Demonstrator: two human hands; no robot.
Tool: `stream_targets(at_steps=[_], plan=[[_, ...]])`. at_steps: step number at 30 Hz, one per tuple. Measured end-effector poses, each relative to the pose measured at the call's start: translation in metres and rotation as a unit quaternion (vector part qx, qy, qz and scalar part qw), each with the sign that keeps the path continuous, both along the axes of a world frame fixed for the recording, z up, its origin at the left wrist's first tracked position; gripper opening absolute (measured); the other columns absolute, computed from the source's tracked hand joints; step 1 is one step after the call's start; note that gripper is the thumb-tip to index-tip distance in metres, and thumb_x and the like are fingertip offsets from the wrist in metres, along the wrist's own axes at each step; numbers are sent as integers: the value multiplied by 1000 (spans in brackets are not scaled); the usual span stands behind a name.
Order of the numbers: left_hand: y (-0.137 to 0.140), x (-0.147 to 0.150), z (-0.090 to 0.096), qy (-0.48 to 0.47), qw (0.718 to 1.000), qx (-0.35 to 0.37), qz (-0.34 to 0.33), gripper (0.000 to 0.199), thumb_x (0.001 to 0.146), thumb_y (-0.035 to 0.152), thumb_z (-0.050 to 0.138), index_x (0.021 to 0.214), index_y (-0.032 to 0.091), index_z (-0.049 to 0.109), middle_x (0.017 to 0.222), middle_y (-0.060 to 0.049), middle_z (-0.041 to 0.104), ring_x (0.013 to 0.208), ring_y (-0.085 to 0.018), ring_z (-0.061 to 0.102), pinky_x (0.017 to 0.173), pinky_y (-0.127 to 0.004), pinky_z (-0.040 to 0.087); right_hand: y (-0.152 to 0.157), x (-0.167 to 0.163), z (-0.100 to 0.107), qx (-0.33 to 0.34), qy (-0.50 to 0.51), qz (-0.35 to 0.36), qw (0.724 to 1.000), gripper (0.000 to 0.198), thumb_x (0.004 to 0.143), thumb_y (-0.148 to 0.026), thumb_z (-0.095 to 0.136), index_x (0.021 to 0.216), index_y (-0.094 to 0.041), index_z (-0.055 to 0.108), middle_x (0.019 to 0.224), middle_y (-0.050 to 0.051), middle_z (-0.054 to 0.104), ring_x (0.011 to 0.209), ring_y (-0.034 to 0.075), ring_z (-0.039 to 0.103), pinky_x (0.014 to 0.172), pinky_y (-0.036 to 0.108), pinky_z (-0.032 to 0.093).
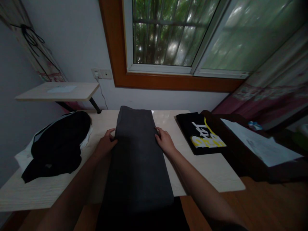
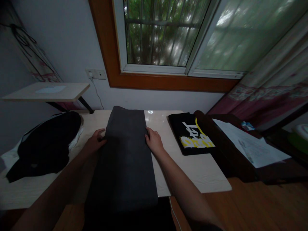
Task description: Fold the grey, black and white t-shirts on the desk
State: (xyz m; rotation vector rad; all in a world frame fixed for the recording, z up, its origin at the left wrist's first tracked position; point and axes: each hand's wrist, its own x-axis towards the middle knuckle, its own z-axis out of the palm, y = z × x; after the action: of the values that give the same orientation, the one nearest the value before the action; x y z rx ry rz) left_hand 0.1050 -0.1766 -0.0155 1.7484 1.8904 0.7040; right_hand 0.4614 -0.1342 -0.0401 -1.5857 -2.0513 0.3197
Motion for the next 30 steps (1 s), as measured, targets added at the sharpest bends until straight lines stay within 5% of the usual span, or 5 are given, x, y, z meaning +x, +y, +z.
stream_targets(at_steps=[10, 13, 19, 25, 30], plan=[[-13, -15, 4, 22, 995, -64, -66, 67, 82, 38, 61, 145, 23, 44, 93, -4, 71, 86, -27, 70, 79, -36, 51, 0, 1, -6, 14, -13, -25, 1000, 44, 97, -26, 54, 141, -21, 57, 124, 12, 71, 110, 31, 61, 99, 42, 45], [-12, -10, 8, 77, 995, -15, -56, 66, 83, 34, 59, 147, 22, 46, 103, -7, 71, 96, -29, 68, 88, -40, 51, 0, 1, -7, 16, -14, -28, 999, 43, 97, -27, 55, 140, -21, 57, 122, 11, 70, 110, 31, 60, 99, 42, 45], [7, 6, 8, 164, 967, 170, -99, 48, 95, 35, 50, 140, 25, 59, 151, -12, 54, 143, -32, 43, 120, -49, 31, -3, 0, -6, 54, -20, -32, 998, 39, 96, -27, 55, 133, -21, 65, 116, 13, 64, 111, 30, 57, 101, 42, 46], [31, 46, 7, 166, 954, 151, -200, 47, 97, 38, 49, 142, 29, 60, 161, -7, 45, 156, -33, 24, 126, -60, 9, -5, -1, -8, 85, -24, -7, 996, 46, 95, -18, 53, 138, -29, 64, 139, 11, 57, 116, 31, 53, 104, 48, 46], [36, 78, -10, 158, 965, 151, -147, 57, 97, 44, 51, 150, 24, 53, 163, -12, 41, 156, -35, 26, 127, -57, 2, -3, -1, -7, 57, -54, 20, 997, 42, 99, -18, 50, 135, -30, 67, 143, 8, 59, 126, 31, 50, 106, 48, 45]])
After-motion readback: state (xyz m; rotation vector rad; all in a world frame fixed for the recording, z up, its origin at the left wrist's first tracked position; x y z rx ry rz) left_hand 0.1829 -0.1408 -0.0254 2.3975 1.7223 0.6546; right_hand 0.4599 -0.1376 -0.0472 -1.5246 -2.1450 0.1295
